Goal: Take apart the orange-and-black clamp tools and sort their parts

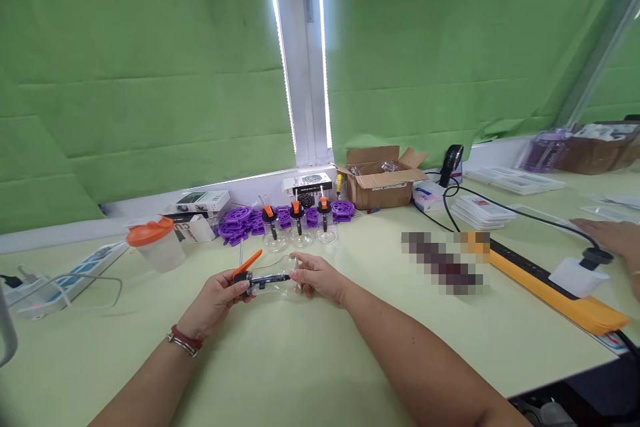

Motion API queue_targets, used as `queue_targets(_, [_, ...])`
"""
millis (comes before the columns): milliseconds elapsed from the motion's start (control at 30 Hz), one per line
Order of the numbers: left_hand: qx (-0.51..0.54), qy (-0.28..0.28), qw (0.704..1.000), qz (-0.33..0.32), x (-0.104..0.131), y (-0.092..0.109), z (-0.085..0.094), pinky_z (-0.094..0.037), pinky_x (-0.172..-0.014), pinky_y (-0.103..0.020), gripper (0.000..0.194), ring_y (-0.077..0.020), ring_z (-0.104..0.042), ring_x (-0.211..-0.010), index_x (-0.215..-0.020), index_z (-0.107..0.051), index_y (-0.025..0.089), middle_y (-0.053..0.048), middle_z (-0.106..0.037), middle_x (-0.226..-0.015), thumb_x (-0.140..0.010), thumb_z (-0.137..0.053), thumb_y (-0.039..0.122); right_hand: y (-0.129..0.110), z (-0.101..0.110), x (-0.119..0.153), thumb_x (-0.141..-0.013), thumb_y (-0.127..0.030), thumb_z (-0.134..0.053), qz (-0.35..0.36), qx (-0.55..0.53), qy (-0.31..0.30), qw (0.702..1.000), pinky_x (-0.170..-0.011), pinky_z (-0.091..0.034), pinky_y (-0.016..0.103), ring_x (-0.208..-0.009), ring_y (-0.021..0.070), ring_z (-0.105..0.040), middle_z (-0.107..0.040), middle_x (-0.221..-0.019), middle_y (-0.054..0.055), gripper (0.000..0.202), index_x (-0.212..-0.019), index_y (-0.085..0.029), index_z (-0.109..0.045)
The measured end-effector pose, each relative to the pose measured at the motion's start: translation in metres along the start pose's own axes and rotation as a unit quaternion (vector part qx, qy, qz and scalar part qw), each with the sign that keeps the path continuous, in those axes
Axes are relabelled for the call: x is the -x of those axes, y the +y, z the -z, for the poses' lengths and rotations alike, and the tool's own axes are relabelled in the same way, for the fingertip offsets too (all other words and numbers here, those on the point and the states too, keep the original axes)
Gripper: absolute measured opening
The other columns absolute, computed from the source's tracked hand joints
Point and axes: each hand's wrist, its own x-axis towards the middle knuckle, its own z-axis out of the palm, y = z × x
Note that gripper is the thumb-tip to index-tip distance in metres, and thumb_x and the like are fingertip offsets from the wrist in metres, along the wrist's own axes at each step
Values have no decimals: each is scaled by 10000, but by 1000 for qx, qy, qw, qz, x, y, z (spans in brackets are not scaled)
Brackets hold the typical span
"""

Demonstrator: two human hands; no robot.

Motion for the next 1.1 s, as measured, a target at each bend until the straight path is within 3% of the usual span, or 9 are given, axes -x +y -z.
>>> queue_targets(367, [-9,-4,1000,-12,-1,-4,4,-459,-617,-261,275,-122,-574,-604,-791,-651,121,-25,-657,-660,-636,-755,322,2,0,-1,-743,-392,-663,-7,-19,1,1000,-422,-389,196,-634,132,-604,-493,-703,-32,648,-1307,-184,-421])
queue_targets(1100, [-16,-15,1000,-19,-3,-5,5,-472,-617,-258,283,-119,-575,-613,-816,-631,116,-17,-648,-669,-640,-745,305,6,2,-2,-768,-376,-638,-10,-14,-4,1000,-410,-395,191,-575,110,-595,-516,-727,-29,584,-1286,-199,-434])
